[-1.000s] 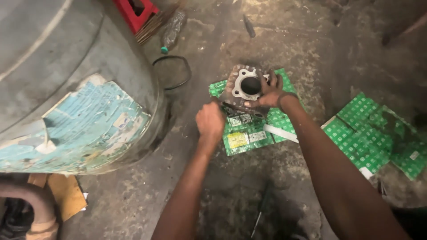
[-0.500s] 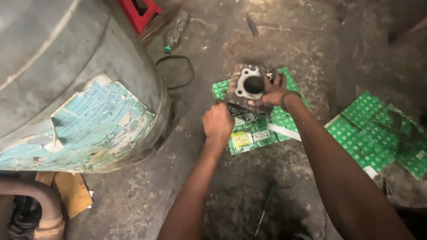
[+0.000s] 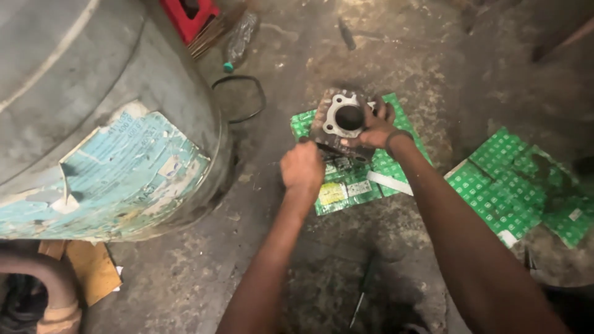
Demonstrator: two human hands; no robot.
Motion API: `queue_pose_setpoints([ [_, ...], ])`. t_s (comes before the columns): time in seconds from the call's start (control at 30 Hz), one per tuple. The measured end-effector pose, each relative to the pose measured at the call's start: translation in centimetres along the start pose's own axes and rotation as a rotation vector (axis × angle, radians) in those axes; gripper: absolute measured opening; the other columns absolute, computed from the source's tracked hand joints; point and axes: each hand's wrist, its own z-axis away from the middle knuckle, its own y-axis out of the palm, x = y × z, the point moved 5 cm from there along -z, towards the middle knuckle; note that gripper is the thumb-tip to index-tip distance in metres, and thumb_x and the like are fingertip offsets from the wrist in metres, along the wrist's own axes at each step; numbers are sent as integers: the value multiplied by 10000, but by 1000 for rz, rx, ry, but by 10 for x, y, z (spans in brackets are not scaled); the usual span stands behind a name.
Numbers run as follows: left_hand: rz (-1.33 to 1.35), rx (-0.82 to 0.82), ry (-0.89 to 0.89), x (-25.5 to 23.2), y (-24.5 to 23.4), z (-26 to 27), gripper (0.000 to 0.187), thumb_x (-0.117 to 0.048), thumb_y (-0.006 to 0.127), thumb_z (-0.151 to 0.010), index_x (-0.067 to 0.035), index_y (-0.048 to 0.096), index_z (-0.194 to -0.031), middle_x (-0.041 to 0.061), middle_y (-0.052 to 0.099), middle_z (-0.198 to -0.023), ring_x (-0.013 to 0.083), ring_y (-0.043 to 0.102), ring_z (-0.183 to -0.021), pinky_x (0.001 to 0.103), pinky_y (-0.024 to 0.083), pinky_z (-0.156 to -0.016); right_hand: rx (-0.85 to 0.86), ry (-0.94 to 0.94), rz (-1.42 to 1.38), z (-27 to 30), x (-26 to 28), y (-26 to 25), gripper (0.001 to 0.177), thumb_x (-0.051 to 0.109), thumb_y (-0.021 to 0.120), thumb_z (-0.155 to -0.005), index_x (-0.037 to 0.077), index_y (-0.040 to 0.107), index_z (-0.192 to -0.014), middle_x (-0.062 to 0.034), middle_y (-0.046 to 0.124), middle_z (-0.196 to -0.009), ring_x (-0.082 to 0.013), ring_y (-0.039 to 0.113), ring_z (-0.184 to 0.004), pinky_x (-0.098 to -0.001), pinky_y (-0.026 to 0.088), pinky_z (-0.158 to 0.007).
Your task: Cleaning residue and carbon build-up from an engine cylinder block using a scraper and brushes.
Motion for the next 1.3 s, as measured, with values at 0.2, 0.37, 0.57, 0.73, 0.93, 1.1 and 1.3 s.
queue_pose_setpoints([
  [0.2, 202, -225, 64, -12, 5, 18, 164, -117, 603, -916, 5, 709, -887, 278, 716, -877, 501, 693, -829, 608, 528, -755, 29, 23, 47, -8, -7, 4, 1514, 728, 873, -516, 319, -29, -1661, -179, -205, -1709, -479, -209, -1551, -633, 55, -1252],
  [0.37, 363, -35, -151, 5, -8, -2, 246, -180, 659, -829, 53, 694, -899, 330, 701, -912, 511, 690, -900, 578, 551, -808, 8, 20, 65, -6, 0, 1, 1528, 735, 857, -496, 355, -54, -1663, -186, -194, -1703, -491, -189, -1541, -630, 70, -1253],
  [0.57, 541, 111, -340, 8, -6, -14, 230, -122, 652, -811, 102, 684, -855, 326, 710, -817, 483, 741, -811, 551, 593, -744, 29, 27, 82, 4, 7, -4, 1527, 742, 841, -476, 379, -62, -1651, -169, -190, -1714, -479, -186, -1557, -631, 69, -1255],
  [0.73, 621, 160, -413, 13, 6, -25, 165, -64, 693, -749, 88, 652, -801, 297, 704, -735, 399, 768, -688, 475, 594, -638, 74, 36, 234, 6, 15, -6, 1612, 768, 847, -443, 348, -141, -1645, -205, -191, -1684, -511, -147, -1535, -623, 96, -1244],
  [0.93, 664, 245, -468, 18, 35, -42, 186, -94, 623, -788, 81, 686, -780, 283, 726, -750, 436, 787, -721, 497, 612, -638, 77, -15, 229, 10, 18, -2, 1604, 790, 848, -446, 320, -107, -1647, -218, -203, -1696, -549, -151, -1532, -664, 101, -1228],
  [1.1, 582, -325, 90, 51, 111, -65, 194, -93, 761, -674, 68, 654, -669, 264, 644, -626, 409, 646, -557, 485, 513, -482, 10, -15, 158, -2, 1, 4, 1618, 764, 855, -404, 353, -79, -1660, -220, -197, -1694, -540, -165, -1530, -639, 99, -1238],
  [1.3, 782, 228, -502, 23, 46, -29, 299, -108, 630, -830, 92, 611, -609, 175, 600, -490, 280, 614, -377, 434, 476, -363, 8, -29, 178, 3, 8, 4, 1612, 797, 862, -431, 299, -64, -1653, -239, -188, -1689, -541, -180, -1523, -630, 69, -1244],
])
